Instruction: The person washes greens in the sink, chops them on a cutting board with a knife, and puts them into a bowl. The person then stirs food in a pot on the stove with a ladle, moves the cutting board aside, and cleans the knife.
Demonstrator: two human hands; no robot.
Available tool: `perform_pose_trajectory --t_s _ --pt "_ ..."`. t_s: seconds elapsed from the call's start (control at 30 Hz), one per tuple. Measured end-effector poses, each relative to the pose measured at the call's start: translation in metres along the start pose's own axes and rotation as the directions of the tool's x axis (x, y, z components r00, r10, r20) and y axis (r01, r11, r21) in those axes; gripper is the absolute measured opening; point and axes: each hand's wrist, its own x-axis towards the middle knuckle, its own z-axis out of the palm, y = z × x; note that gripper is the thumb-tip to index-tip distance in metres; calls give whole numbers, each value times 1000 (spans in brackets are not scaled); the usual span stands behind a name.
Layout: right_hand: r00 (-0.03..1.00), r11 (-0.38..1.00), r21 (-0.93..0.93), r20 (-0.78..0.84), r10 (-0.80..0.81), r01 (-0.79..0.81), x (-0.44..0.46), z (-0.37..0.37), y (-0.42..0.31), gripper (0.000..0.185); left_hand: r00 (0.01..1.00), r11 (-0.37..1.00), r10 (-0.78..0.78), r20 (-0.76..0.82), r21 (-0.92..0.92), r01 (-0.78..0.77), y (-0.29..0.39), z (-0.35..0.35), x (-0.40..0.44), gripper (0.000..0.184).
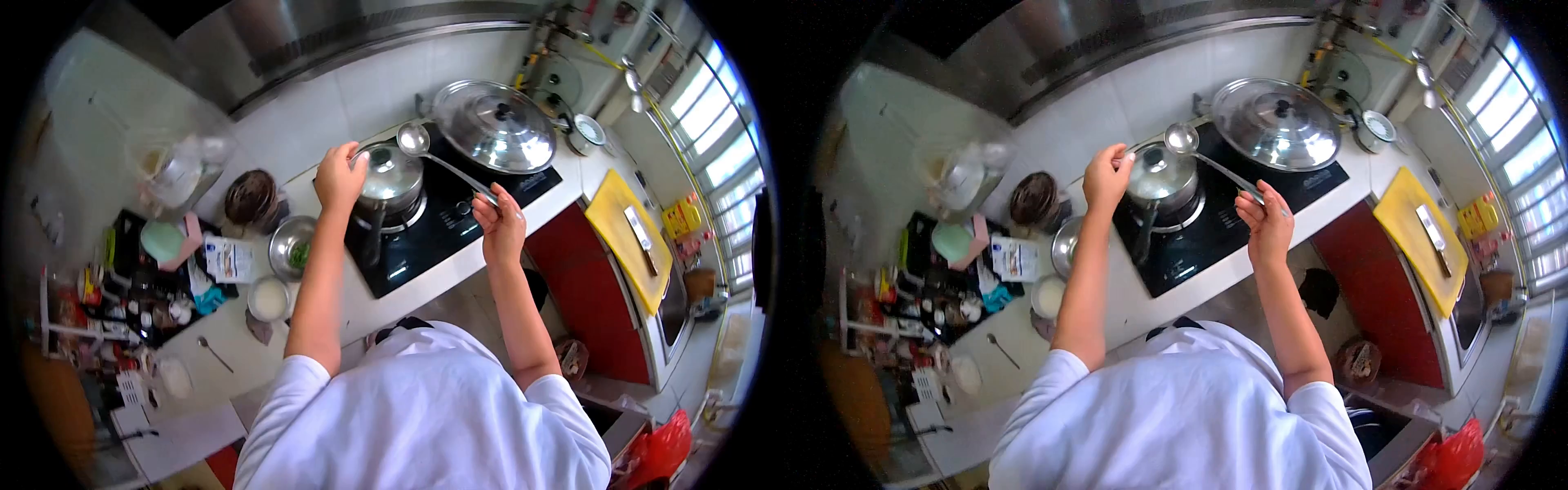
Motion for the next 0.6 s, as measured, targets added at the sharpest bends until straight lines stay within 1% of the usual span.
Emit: perform_pose_trajectory --t_s 0.03,0.07,0.1,0.17,0.2,0.23,0.27,0.3,0.37,0.43,0.47,0.5,0.57,0.6 --pt "998 1000 9 60 2 -3 -3 4 5 30 985 983 -38 -168 -184 7 -1 -12 -15 28" --pt "995 1000 -1 93 22 -22 -10 10 10 30 951 970 -8 -308 -233 -67 -4 -23 -31 19" --pt "991 999 -14 128 45 -44 -18 21 13 30 923 950 -54 -381 -304 -70 -6 -32 -50 15" --pt "973 992 -23 190 130 -127 -39 40 24 28 927 916 -105 -360 -399 -51 -23 -42 -90 12" --pt "959 987 -37 233 160 -156 -51 50 31 27 932 912 -100 -348 -406 -54 -31 -46 -112 11" --pt "945 983 -46 274 182 -176 -62 58 39 27 941 880 -155 -300 -475 -6 -40 -47 -132 9" --pt "919 977 -65 333 214 -204 -75 65 48 25 941 883 -172 -292 -469 16 -47 -49 -154 6" --pt "904 961 -118 326 277 -251 -88 74 57 24 937 903 -194 -291 -427 54 -53 -53 -172 5" --pt "853 920 -172 346 392 -353 -110 87 77 22 924 859 -304 -232 -486 161 -67 -55 -206 6" --pt "818 891 -214 355 453 -400 -125 94 97 22 931 869 -318 -179 -447 211 -85 -59 -233 6" --pt "804 869 -274 341 488 -411 -130 98 107 23 919 857 -360 -163 -448 256 -90 -61 -244 6" --pt "787 864 -350 383 484 -362 -134 99 117 25 905 842 -400 -147 -448 299 -94 -63 -252 6" --pt "769 867 -447 467 436 -221 -138 98 142 28 898 813 -432 -85 -468 347 -96 -71 -263 5" --pt "766 861 -487 496 410 -146 -137 95 157 27 908 821 -412 -72 -462 336 -97 -75 -266 6"
